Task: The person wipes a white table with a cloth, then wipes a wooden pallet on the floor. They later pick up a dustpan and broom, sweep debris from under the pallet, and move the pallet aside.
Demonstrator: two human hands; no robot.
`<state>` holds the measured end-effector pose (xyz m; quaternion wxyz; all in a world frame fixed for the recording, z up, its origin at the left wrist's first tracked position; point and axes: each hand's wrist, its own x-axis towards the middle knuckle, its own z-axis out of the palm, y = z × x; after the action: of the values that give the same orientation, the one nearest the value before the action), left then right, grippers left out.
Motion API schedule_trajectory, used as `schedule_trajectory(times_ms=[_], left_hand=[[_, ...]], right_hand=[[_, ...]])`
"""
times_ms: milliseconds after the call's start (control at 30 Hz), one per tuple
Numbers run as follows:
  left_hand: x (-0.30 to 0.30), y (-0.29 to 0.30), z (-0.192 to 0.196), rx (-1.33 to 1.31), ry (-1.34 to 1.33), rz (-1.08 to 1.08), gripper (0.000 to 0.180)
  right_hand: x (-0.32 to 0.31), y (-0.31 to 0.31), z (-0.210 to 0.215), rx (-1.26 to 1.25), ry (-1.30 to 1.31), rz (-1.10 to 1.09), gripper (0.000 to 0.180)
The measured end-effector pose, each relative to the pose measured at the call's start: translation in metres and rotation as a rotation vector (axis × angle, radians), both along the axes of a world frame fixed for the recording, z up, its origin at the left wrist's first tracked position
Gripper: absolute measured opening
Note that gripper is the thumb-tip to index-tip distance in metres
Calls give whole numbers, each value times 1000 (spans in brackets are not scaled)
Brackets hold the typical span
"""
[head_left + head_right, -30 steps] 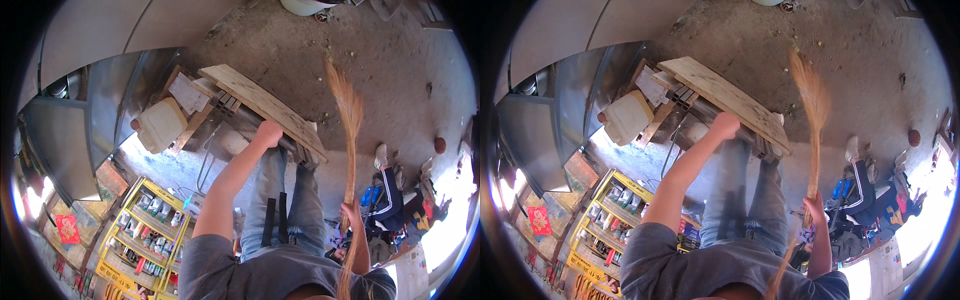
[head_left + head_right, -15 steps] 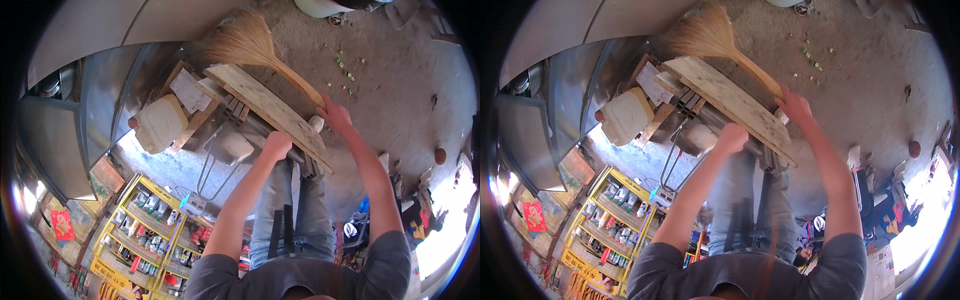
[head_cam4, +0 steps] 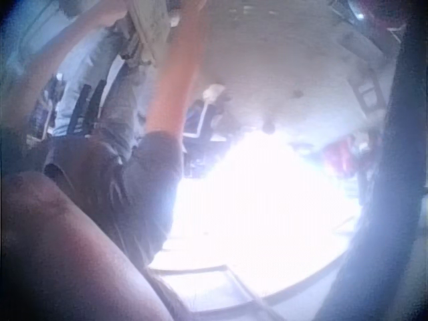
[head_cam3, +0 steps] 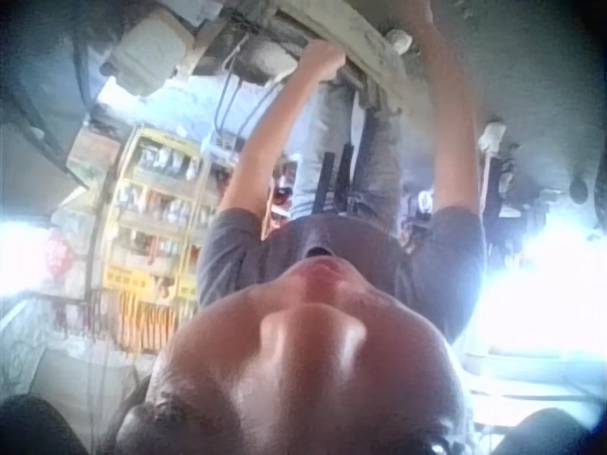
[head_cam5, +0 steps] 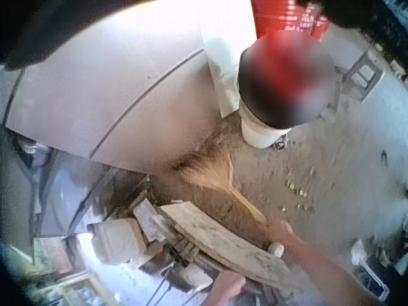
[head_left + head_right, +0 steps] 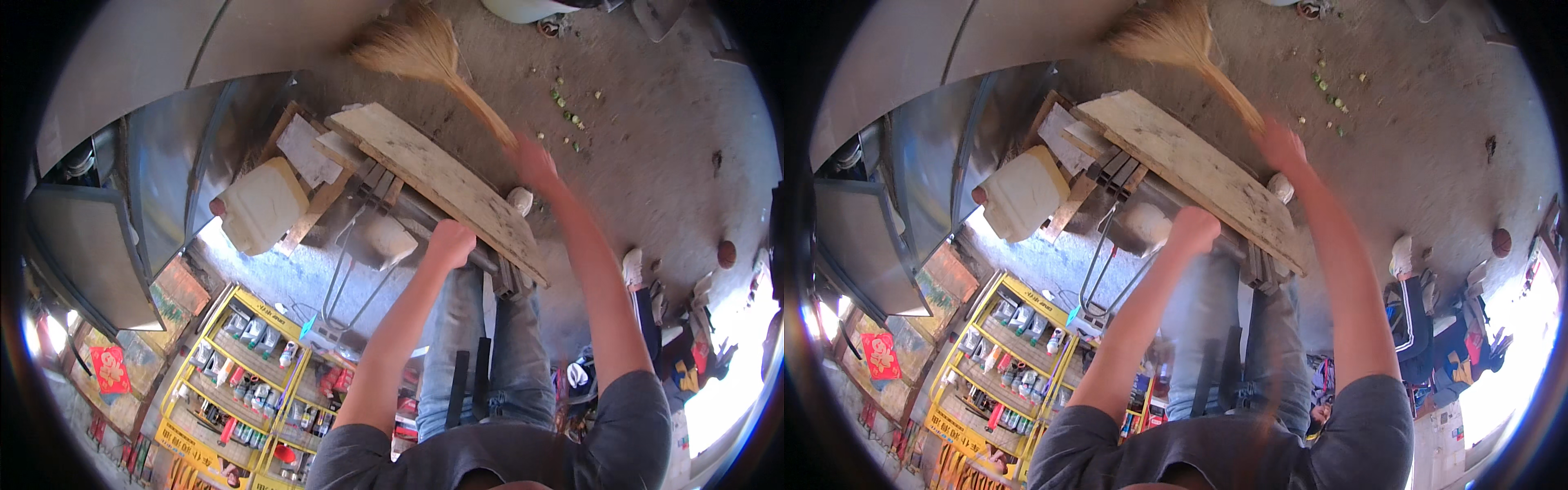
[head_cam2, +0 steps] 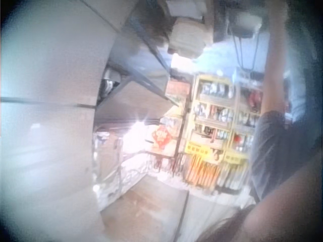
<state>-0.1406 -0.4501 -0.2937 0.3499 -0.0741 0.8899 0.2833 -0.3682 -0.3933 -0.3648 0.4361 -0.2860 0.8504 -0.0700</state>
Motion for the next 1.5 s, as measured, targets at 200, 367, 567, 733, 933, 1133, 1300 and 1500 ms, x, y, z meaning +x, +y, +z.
schedule_trajectory(times_ms=[200,367,567,733,933,1133,1300,1500], left_hand=[[-12,-4,7,-25,-15,-59,4],[-14,0,2,-41,-24,-32,4],[-12,2,1,-54,-5,-31,4],[-12,1,1,-55,-20,5,5],[-10,4,0,-99,40,58,5],[-11,1,1,-42,29,-6,5],[-12,-1,-2,-46,77,26,8],[-20,2,-10,-88,-152,-100,9]], right_hand=[[37,129,118,174,-47,-129,58],[32,117,125,110,-67,-112,58],[8,-2,22,4,130,-41,52],[18,73,45,186,53,-128,52],[58,198,174,236,39,-270,62],[53,150,160,118,26,-133,63],[33,30,49,89,64,96,58],[-4,96,51,226,75,82,57]])
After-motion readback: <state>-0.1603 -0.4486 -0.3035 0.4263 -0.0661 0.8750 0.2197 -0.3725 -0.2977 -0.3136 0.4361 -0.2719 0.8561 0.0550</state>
